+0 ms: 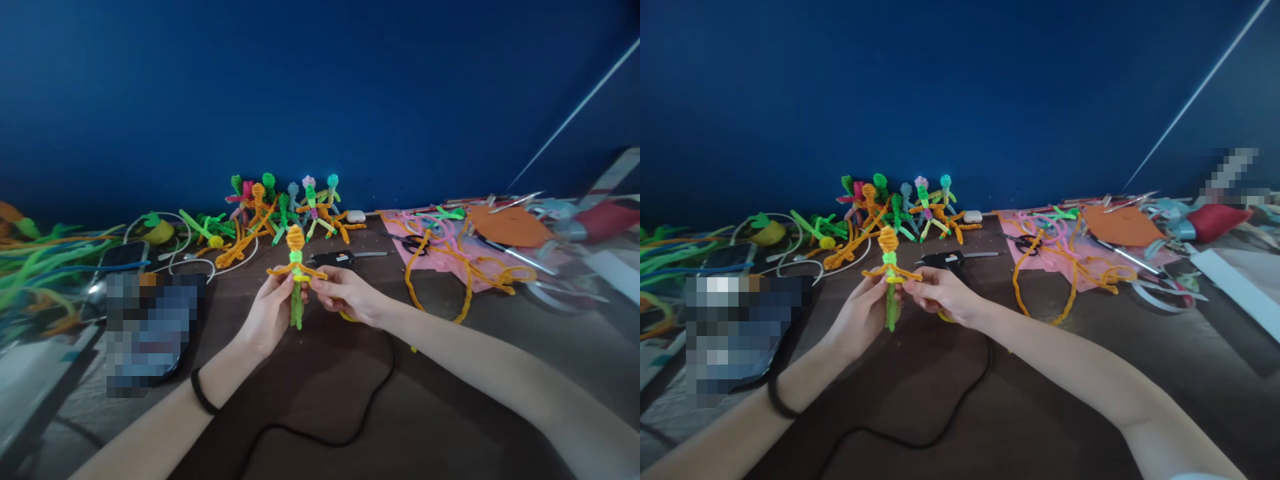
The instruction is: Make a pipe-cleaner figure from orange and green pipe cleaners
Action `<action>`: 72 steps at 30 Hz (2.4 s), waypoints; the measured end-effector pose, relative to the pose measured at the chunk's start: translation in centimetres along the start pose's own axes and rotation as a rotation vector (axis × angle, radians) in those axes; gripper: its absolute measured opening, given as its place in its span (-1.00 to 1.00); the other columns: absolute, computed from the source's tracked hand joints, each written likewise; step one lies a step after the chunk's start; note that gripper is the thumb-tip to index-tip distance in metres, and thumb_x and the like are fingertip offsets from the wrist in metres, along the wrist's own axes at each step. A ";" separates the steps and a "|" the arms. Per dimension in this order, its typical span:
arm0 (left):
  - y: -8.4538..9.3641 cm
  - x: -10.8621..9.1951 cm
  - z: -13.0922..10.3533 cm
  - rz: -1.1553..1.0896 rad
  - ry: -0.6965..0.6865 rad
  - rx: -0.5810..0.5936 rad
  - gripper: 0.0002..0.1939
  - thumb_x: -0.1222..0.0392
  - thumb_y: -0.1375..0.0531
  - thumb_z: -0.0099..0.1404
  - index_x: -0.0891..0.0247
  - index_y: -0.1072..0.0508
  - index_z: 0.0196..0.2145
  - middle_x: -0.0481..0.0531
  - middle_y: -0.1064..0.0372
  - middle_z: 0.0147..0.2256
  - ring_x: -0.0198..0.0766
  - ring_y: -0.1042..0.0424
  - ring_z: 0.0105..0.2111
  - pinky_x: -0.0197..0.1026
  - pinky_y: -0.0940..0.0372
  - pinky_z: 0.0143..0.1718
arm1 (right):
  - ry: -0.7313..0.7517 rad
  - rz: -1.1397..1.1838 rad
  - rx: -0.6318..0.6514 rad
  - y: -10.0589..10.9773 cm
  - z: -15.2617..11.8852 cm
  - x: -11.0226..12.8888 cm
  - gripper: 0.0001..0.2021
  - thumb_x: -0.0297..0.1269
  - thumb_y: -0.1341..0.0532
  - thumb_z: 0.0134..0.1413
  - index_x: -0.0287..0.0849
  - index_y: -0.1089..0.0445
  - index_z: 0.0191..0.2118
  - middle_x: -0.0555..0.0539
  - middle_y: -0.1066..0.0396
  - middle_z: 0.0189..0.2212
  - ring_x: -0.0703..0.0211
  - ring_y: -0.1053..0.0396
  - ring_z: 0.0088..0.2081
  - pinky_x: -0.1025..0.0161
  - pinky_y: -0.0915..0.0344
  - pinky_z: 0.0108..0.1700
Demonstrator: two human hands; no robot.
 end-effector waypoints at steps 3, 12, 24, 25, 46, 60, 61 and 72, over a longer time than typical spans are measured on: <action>-0.2 0.4 -0.2 0.002 0.045 -0.013 -0.96 0.35 -0.13 0.13 0.30 -0.37 -0.39 -0.06 -0.31 -0.52 -0.42 -0.31 -0.55 -0.37 -0.27 -0.51 | 0.017 0.031 -0.029 0.2 0.0 0.2 -0.74 -0.22 -0.30 -0.15 -0.22 -0.20 -0.47 0.16 -0.11 -0.74 0.51 0.07 -0.70 0.43 0.25 -0.65; -0.1 0.6 -0.4 0.041 0.050 -0.033 -0.89 0.31 -0.21 0.04 0.29 -0.34 -0.42 -0.07 -0.32 -0.51 -0.40 -0.33 -0.54 -0.37 -0.25 -0.50 | 0.027 0.044 -0.067 0.3 0.2 0.1 -0.75 -0.24 -0.29 -0.16 -0.21 -0.19 -0.48 0.19 -0.06 -0.79 0.52 0.11 -0.74 0.43 0.27 -0.66; 0.7 0.5 -0.2 0.119 0.003 -0.106 -0.79 0.17 -0.31 -0.04 0.29 -0.41 -0.44 -0.11 -0.32 -0.55 -0.49 -0.30 -0.59 -0.46 -0.21 -0.59 | 0.085 -0.017 -0.145 0.5 0.0 0.1 -0.77 -0.25 -0.29 -0.16 -0.22 -0.21 -0.47 0.17 -0.11 -0.72 0.51 -0.02 -0.70 0.44 0.20 -0.65; 0.6 0.5 -0.2 0.123 0.007 -0.102 -0.79 0.16 -0.30 -0.04 0.29 -0.41 -0.45 -0.11 -0.32 -0.56 -0.49 -0.29 -0.60 -0.46 -0.19 -0.61 | 0.088 -0.024 -0.143 0.5 0.0 0.1 -0.77 -0.24 -0.29 -0.15 -0.22 -0.21 -0.47 0.17 -0.11 -0.72 0.51 -0.03 -0.70 0.44 0.19 -0.65; -0.9 1.2 -0.8 0.251 0.195 0.193 -0.89 0.25 -0.27 0.00 0.34 -0.43 -0.58 -0.01 -0.34 -0.64 -0.47 -0.23 -0.66 -0.39 -0.10 -0.63 | 0.070 -0.280 0.043 2.5 0.6 0.6 -0.78 -0.27 -0.34 -0.28 -0.26 -0.33 -0.50 0.10 -0.26 -0.65 0.46 -0.11 -0.63 0.45 -0.01 -0.59; -2.1 2.5 -1.8 0.486 0.328 0.378 -0.87 0.24 -0.22 0.05 0.35 -0.46 -0.58 0.02 -0.35 -0.66 -0.44 -0.22 -0.67 -0.38 0.00 -0.67 | -0.019 -0.679 0.147 1.6 -0.6 2.5 -0.85 -0.29 -0.28 -0.19 -0.25 -0.42 -0.42 0.01 -0.38 -0.50 0.32 -0.31 -0.47 0.36 -0.21 -0.41; -2.1 2.5 -1.8 0.500 0.328 0.385 -0.87 0.24 -0.22 0.05 0.35 -0.47 -0.57 0.02 -0.35 -0.65 -0.44 -0.22 -0.67 -0.38 -0.01 -0.67 | -0.029 -0.734 0.160 1.6 -0.7 2.6 -0.85 -0.29 -0.27 -0.18 -0.25 -0.43 -0.42 0.01 -0.38 -0.50 0.32 -0.30 -0.46 0.36 -0.21 -0.41; -3.3 2.8 -2.7 0.691 0.334 0.445 -0.92 0.29 -0.19 0.05 0.32 -0.46 -0.55 -0.01 -0.35 -0.58 -0.43 -0.23 -0.61 -0.38 -0.10 -0.61 | 0.065 -1.137 0.397 1.4 -1.4 4.3 -0.86 -0.30 -0.20 -0.05 -0.23 -0.47 -0.38 -0.01 -0.39 -0.45 0.34 -0.29 -0.42 0.40 -0.17 -0.37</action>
Point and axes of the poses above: each hand's wrist, its own z-axis towards the middle knuckle, its own y-axis out of the back of the hand, x = y × z, the point moved 7 cm from there along z, towards the middle knuckle
